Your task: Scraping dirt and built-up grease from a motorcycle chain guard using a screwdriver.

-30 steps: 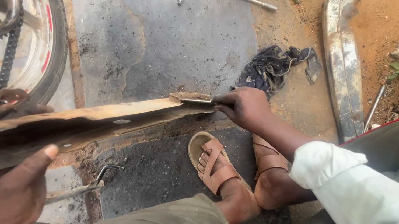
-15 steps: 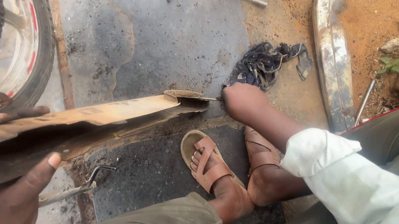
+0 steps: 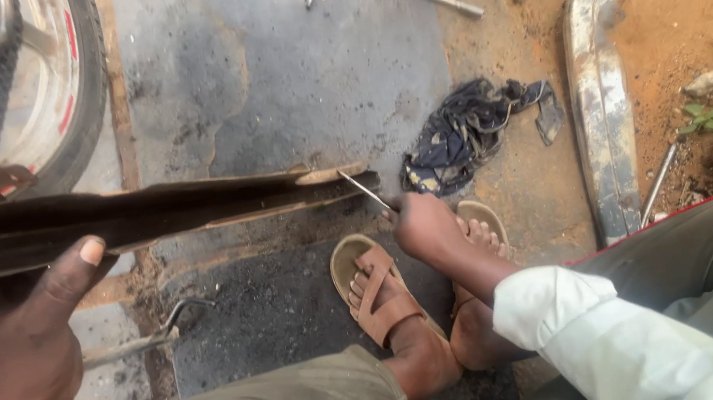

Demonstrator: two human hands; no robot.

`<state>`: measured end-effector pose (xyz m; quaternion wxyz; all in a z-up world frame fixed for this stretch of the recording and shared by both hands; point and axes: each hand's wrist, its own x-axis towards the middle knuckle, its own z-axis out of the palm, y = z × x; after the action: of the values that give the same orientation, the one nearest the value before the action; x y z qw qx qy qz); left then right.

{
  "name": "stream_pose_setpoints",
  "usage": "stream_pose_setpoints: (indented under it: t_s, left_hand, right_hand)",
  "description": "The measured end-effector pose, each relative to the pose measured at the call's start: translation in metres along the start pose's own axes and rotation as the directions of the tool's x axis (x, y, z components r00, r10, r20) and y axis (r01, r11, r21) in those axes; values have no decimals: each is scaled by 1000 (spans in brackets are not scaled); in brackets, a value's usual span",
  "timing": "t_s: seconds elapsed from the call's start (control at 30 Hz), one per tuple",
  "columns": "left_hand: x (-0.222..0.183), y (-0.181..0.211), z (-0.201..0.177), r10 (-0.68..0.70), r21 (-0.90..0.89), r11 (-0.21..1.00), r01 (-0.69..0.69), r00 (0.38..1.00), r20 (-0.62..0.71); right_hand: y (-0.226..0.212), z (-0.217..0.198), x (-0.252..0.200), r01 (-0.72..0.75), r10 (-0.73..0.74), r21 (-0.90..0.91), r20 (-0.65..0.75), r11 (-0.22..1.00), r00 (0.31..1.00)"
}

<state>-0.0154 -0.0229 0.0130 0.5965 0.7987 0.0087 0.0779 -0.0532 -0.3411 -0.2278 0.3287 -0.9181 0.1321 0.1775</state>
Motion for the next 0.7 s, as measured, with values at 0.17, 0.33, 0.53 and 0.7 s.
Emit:
stream_pose_setpoints:
  t_s: [0.17, 0.33, 0.53, 0.7]
  left_hand:
    - [6, -1, -4, 5, -55, 998, -1, 998, 68]
    - [0, -14, -15, -43, -119, 991, 55, 994, 97]
    - [3, -5, -7, -86, -172, 980, 105, 990, 115]
    - [6, -12, -17, -126, -224, 965, 138, 990, 68]
  right_hand:
    - [-18, 22, -1, -154, 92, 453, 157, 878, 983]
    - [38, 32, 29, -147, 53, 481, 204, 864, 977]
    - [-11, 12, -2, -292, 2, 803, 341, 520, 940]
    - [-16, 15, -15, -318, -35, 862, 360, 394, 932]
